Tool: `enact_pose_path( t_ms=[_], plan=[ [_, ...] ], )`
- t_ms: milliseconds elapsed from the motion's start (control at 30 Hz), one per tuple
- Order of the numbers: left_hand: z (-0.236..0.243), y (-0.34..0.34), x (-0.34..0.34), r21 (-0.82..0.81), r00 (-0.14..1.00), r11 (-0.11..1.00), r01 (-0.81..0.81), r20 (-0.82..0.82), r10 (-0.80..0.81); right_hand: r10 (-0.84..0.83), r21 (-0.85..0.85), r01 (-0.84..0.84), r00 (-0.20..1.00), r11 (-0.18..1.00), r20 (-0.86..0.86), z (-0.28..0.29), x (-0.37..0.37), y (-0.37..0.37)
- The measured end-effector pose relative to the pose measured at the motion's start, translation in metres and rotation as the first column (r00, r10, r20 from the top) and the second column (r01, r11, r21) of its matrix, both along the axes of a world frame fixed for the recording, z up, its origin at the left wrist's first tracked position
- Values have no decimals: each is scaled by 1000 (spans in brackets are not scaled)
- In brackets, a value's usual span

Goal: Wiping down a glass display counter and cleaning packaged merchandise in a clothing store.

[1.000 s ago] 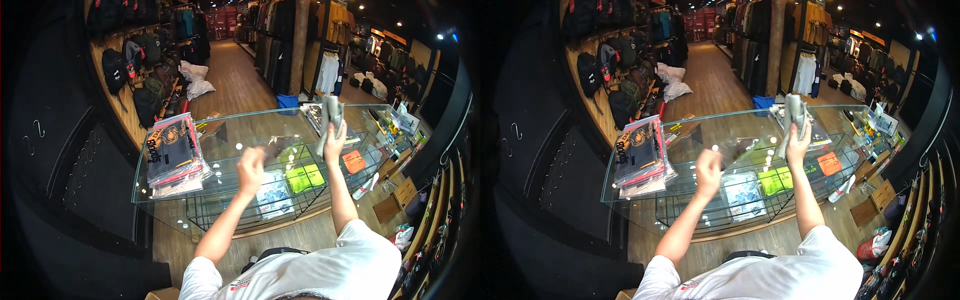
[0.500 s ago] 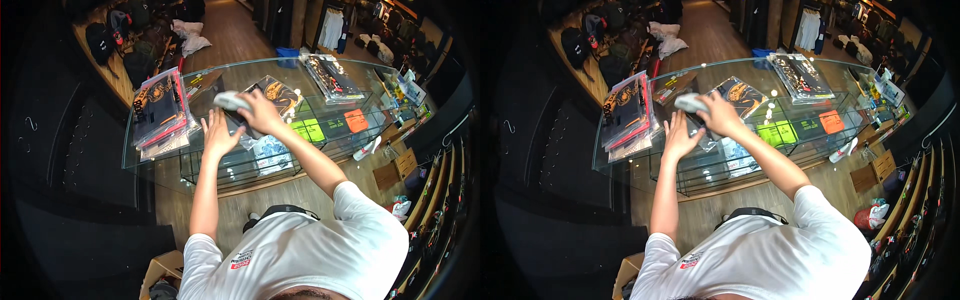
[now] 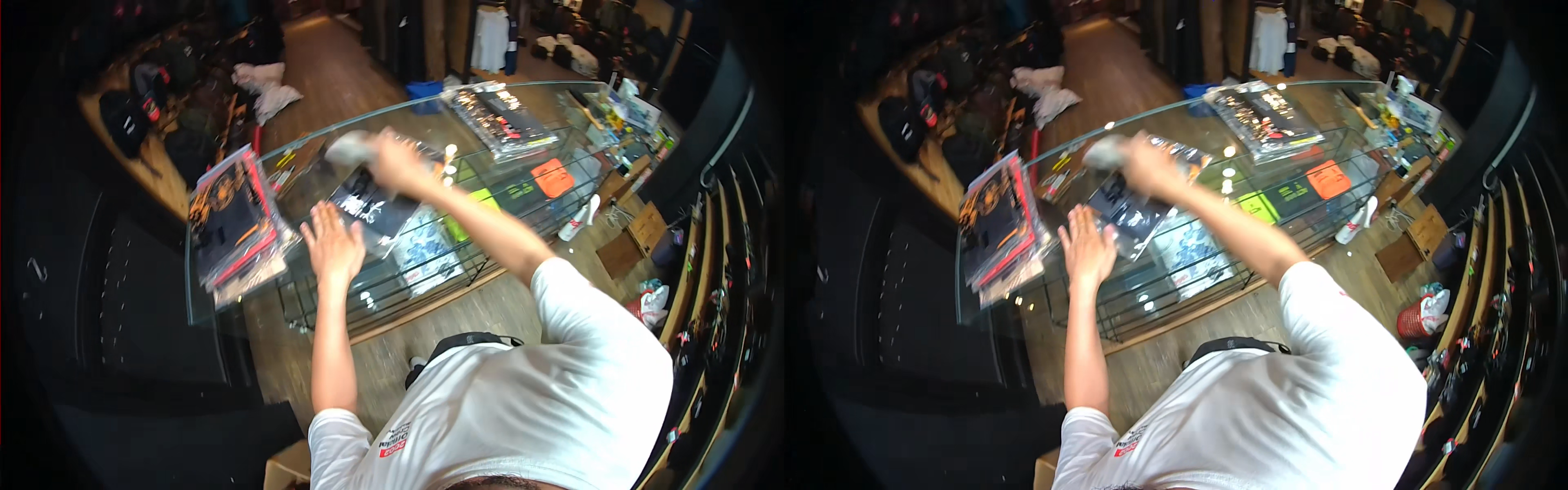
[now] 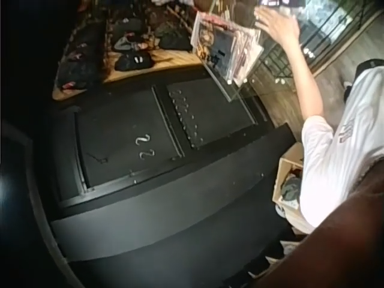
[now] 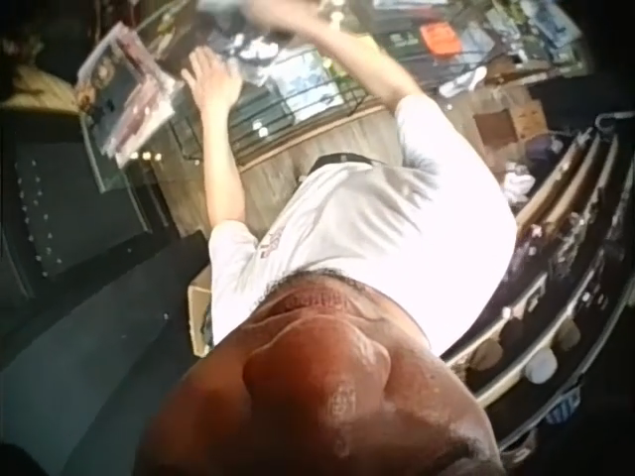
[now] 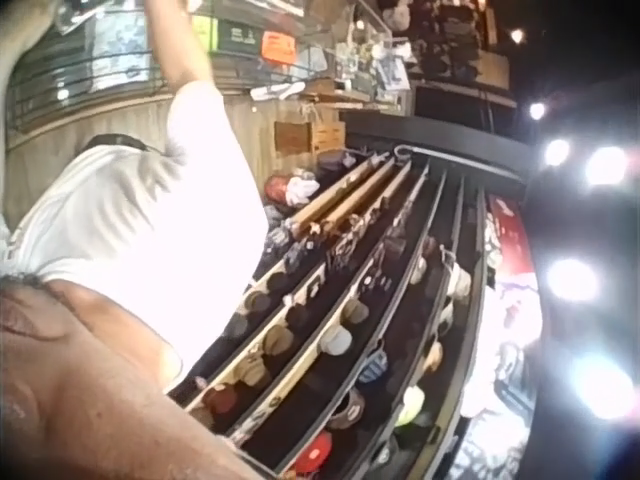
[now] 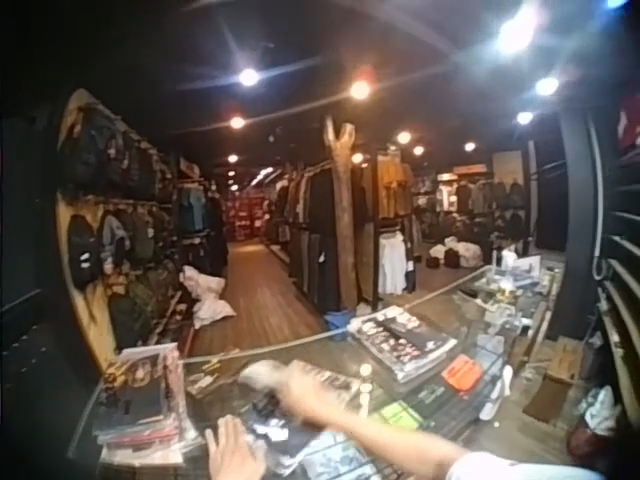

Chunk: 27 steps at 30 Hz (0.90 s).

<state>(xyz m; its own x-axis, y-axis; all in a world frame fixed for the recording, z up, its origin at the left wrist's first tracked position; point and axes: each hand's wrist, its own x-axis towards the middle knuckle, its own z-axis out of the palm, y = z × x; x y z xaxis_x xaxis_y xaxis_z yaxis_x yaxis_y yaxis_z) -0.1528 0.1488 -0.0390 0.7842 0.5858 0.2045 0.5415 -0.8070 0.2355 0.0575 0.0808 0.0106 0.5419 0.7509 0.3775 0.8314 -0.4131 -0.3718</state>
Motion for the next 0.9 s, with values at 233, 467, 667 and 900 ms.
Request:
enact_pose_path(
  t_ms=[233,467,667,900],
  plan=[
    [-4,3,1,53,1000,999,-2,5,2,194,-13,-195,980,981,-36,-27,-49,-46],
    [9,1,-1,-22,1000,1000,20,-11,-20,-312,-104,346,916,932,253,-16,115,-41],
    [36,-27,-29,-30,831,838,545,149,-536,-333,101,318,872,943,359,-17,101,-57],
    [52,-63,-15,259,770,854,450,373,-519,31,-185,-35,999,982,-24,-11,114,-76]
  ],
)
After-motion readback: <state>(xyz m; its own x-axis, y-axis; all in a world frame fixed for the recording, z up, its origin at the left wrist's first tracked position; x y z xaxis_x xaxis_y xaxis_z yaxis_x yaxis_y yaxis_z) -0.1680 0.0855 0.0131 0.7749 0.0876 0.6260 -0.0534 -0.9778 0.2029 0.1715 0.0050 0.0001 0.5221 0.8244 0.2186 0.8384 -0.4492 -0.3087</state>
